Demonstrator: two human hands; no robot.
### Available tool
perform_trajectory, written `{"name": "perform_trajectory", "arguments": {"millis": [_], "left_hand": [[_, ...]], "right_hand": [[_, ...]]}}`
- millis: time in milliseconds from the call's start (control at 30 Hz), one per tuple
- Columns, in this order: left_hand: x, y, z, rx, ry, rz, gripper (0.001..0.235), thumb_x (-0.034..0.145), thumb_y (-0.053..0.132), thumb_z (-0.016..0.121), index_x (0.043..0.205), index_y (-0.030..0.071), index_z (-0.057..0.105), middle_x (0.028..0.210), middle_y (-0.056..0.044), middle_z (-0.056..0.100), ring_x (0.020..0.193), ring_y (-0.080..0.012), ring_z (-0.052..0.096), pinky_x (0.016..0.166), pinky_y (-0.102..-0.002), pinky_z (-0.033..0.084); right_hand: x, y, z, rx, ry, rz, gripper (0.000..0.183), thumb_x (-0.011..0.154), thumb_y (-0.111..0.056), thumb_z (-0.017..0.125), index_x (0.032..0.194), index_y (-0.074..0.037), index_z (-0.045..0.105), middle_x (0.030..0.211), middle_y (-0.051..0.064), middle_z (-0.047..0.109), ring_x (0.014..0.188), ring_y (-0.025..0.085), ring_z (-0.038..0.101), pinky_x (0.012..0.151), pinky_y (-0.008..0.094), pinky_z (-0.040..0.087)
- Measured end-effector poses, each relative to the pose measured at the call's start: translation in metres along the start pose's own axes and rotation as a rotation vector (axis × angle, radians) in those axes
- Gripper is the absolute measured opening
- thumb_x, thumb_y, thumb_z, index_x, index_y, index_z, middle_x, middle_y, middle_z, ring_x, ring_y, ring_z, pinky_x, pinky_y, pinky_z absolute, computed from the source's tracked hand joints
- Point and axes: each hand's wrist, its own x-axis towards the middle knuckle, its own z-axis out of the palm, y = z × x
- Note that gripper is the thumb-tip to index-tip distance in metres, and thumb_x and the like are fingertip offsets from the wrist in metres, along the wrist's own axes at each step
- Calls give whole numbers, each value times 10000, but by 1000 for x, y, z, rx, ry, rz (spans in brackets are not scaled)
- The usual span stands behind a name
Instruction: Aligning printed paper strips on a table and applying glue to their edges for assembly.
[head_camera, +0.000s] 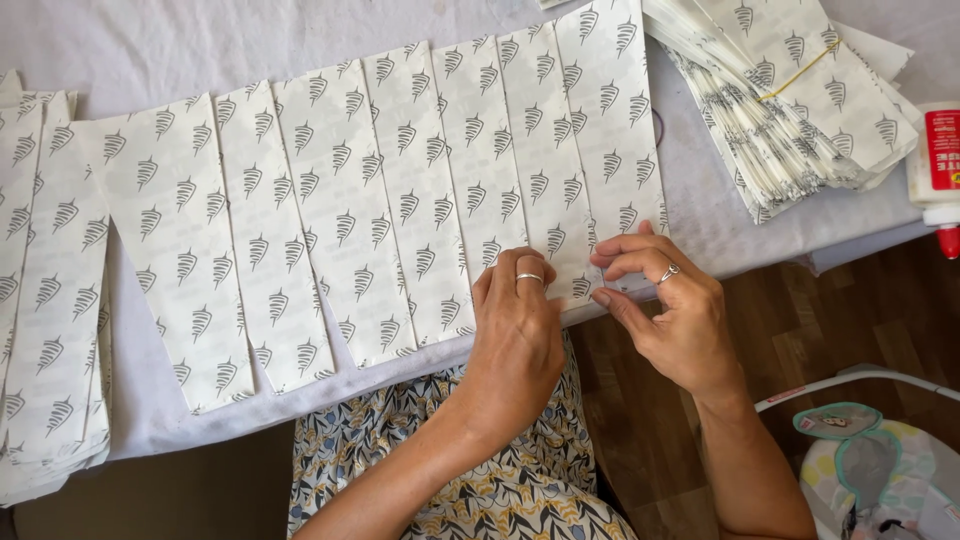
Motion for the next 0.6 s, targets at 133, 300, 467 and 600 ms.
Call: {"name": "perform_trajectory", "arguments": {"millis": [133, 300, 467, 600], "left_hand": [[3, -5, 8, 97, 39, 53, 296, 874, 117, 746, 1019, -23, 530, 1021, -147, 471, 1001, -389, 587, 1067, -550, 368], [1, -9, -1, -74, 4, 20, 219, 849, -12, 691, 992, -55, 532, 947, -139, 468, 907, -411, 586, 1013, -564, 411], [1, -12, 2, -64, 1, 23, 194, 837, -34, 690, 978, -43, 556, 965, -124, 475, 921, -382, 593, 1013, -566, 425], [0, -7, -3, -71, 5, 19, 168, 845, -70, 657, 982, -43, 564, 974, -124, 482, 931, -382, 588, 1017, -568, 430]], "right_hand": [[-3, 0, 1, 38, 6, 21, 130, 882, -38, 787, 921, -27, 664, 1085, 139, 727, 1027, 275, 733, 1178, 496, 389], [-1, -2, -1, 17, 6, 31, 151, 853, 25, 794, 929, -21, 671, 1072, 146, 732, 1028, 296, 732, 1159, 520, 406], [-4, -12, 12, -111, 61, 13, 226, 855, -72, 830, 987, -12, 656, 1074, 152, 706, 1046, 316, 718, 1167, 503, 382], [-9, -5, 17, -114, 95, 21, 219, 903, -103, 809, 1031, -21, 651, 1102, 132, 691, 1080, 309, 706, 1180, 488, 381]]}}
